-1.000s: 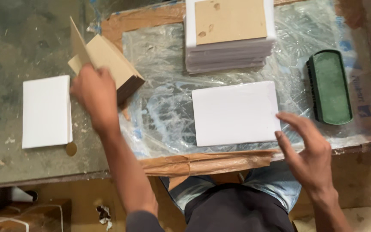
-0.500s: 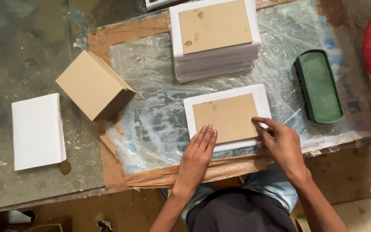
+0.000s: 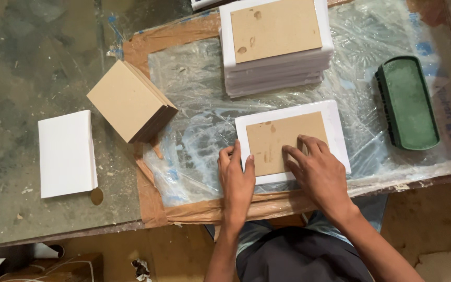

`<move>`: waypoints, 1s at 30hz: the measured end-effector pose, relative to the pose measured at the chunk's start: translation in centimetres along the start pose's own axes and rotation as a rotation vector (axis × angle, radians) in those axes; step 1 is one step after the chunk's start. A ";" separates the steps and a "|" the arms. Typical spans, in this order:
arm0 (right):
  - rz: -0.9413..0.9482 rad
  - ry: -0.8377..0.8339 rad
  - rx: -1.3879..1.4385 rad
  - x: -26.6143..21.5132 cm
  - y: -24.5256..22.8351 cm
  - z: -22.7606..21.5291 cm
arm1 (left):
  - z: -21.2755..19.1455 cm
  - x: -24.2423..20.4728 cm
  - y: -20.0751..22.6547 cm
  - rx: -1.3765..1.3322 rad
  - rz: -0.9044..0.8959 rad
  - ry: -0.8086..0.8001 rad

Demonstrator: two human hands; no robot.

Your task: The person assembles book blocks by placing a brown cardboard cover onto a white paper stack, smoothing it with a green plastic tool, and stacking the finished unit. The process is repeated continuously with materials from a nearby pile.

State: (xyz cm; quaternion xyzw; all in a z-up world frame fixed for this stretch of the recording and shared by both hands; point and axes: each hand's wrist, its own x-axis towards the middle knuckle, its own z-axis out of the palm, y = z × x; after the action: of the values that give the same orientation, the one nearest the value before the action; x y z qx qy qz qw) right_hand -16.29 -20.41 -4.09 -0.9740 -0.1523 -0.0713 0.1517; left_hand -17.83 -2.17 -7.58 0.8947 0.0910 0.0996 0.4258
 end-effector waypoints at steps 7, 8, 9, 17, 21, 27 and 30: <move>0.035 -0.029 -0.013 -0.6 0.2 0.7 | 1.3 1.3 -0.9 -0.086 -0.174 -0.017; 0.037 -0.027 -0.018 -0.7 0.2 0.8 | 1.4 1.7 -1.2 -0.021 -0.152 -0.023; 0.027 -0.007 -0.019 -0.7 0.2 0.9 | 1.3 1.9 -1.3 0.023 -0.111 -0.006; -0.024 0.007 -0.195 -0.3 -0.2 1.7 | 1.5 0.5 1.9 -0.317 -0.163 -0.004; 0.012 -0.145 -0.132 0.9 0.0 0.0 | 1.6 -0.2 2.2 -0.152 -0.030 -0.102; 0.232 -0.054 0.662 -0.9 4.5 -6.1 | 0.8 2.3 1.1 -0.367 -0.033 -0.043; 0.434 0.064 0.842 -4.3 5.3 -7.4 | 1.1 10.7 -1.1 -0.530 0.235 0.022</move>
State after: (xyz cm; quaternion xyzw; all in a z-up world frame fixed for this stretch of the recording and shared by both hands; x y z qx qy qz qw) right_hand -19.34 -28.77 0.69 -0.8345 0.0438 -0.0001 0.5492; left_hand -7.34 0.35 -8.06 0.7554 -0.0378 0.1782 0.6294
